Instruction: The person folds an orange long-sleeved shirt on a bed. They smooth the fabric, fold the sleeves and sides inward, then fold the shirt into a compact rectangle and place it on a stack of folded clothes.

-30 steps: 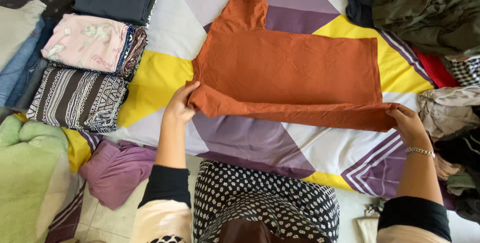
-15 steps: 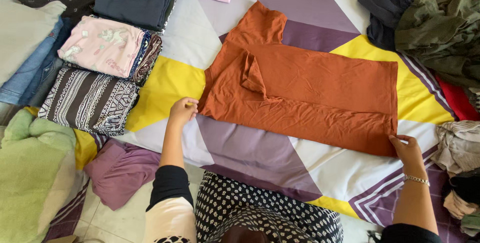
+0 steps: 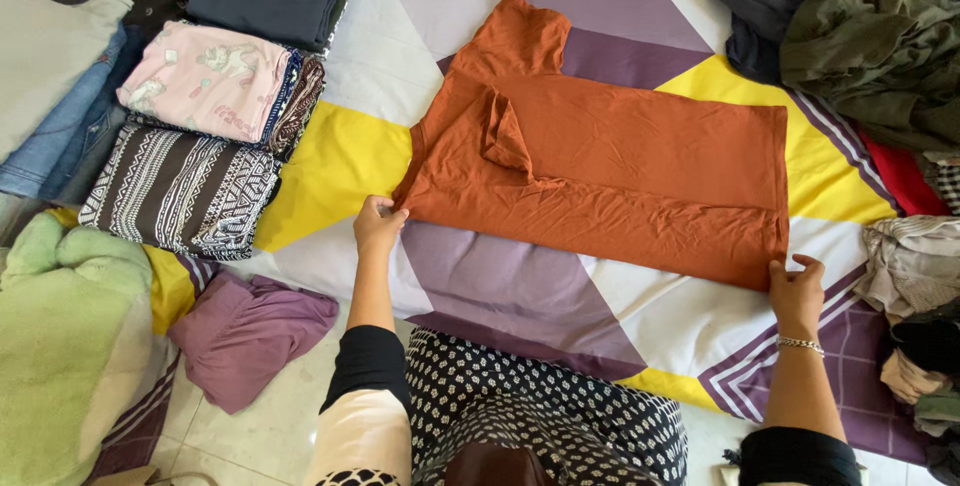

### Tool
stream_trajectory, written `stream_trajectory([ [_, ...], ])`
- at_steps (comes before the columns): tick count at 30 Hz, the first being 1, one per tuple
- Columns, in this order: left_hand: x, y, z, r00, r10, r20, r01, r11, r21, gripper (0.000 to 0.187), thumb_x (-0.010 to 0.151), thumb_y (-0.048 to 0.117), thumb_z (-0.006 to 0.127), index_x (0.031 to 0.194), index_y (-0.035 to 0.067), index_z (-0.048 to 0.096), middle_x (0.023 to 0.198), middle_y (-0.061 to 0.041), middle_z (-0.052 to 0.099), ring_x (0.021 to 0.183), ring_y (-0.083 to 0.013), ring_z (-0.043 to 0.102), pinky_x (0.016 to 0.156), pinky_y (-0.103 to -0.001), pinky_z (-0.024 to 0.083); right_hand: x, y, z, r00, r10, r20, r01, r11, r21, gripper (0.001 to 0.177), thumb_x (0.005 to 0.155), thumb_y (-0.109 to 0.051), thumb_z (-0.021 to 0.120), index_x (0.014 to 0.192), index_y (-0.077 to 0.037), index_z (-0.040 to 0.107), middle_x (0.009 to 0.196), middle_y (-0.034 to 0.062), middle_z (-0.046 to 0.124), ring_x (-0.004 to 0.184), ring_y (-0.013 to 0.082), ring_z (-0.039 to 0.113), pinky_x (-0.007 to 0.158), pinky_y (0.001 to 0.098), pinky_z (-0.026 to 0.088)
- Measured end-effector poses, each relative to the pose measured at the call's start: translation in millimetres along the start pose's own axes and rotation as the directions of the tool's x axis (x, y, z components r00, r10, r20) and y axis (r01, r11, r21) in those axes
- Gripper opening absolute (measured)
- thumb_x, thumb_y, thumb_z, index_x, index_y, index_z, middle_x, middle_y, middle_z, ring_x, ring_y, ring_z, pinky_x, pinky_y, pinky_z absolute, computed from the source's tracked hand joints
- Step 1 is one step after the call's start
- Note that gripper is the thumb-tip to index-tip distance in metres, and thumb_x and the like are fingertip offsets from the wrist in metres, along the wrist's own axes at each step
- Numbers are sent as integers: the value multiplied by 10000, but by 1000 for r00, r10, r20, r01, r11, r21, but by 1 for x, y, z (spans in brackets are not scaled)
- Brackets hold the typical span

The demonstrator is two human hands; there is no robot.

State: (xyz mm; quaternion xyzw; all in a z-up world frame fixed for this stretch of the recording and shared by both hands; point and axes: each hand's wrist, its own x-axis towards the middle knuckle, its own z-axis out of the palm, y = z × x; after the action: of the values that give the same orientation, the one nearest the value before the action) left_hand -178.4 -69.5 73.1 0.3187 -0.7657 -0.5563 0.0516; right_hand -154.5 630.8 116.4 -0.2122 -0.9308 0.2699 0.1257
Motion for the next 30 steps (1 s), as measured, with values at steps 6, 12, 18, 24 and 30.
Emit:
stream_trajectory([
  [6, -12, 12, 11, 999, -36, -11, 34, 989, -145, 347, 785, 174, 870, 984, 38, 620, 736, -61, 666, 554, -124, 586, 517, -279, 489, -14, -7, 28, 943, -165, -290, -6, 861, -509, 566, 925, -493, 831, 1086, 10, 629, 994, 213, 722, 977, 399, 658, 864, 513, 484],
  [12, 9, -14, 22, 997, 69, -43, -74, 989, -129, 210, 867, 113, 804, 930, -9, 645, 799, -79, 693, 589, -105, 644, 538, -250, 540, 5, -4, 16, 989, 140, -57, -141, 990, -17, 530, 898, -424, 830, 1088, 47, 678, 952, 206, 705, 831, 329, 666, 752, 455, 539],
  [18, 21, -35, -2, 1000, 27, 8, -24, 963, -270, 263, 855, 44, 808, 984, -45, 597, 833, -98, 669, 595, -143, 663, 531, -258, 558, 1, 24, -11, 963, 263, 55, -268, 949, 163, 488, 959, -370, 795, 1122, 74, 677, 877, 156, 714, 650, 179, 640, 597, 348, 522],
  [24, -45, -66, -56, 996, -33, 88, 49, 981, -189, 362, 851, 50, 800, 1094, 6, 535, 819, -94, 641, 599, -166, 633, 557, -291, 516, -58, 66, -35, 973, 198, 121, -182, 975, -130, 573, 887, -457, 820, 1121, 55, 716, 947, 219, 722, 834, 305, 694, 769, 433, 544],
  [30, -111, -32, -37, 893, 399, -206, -217, 784, 582, 522, 718, 131, 860, 1131, 4, 568, 1048, -211, 653, 946, -389, 623, 822, -506, 508, -128, 23, -5, 913, -214, -346, -19, 828, -561, 498, 846, -473, 805, 1119, -81, 667, 1083, 182, 673, 987, 374, 628, 829, 499, 467],
])
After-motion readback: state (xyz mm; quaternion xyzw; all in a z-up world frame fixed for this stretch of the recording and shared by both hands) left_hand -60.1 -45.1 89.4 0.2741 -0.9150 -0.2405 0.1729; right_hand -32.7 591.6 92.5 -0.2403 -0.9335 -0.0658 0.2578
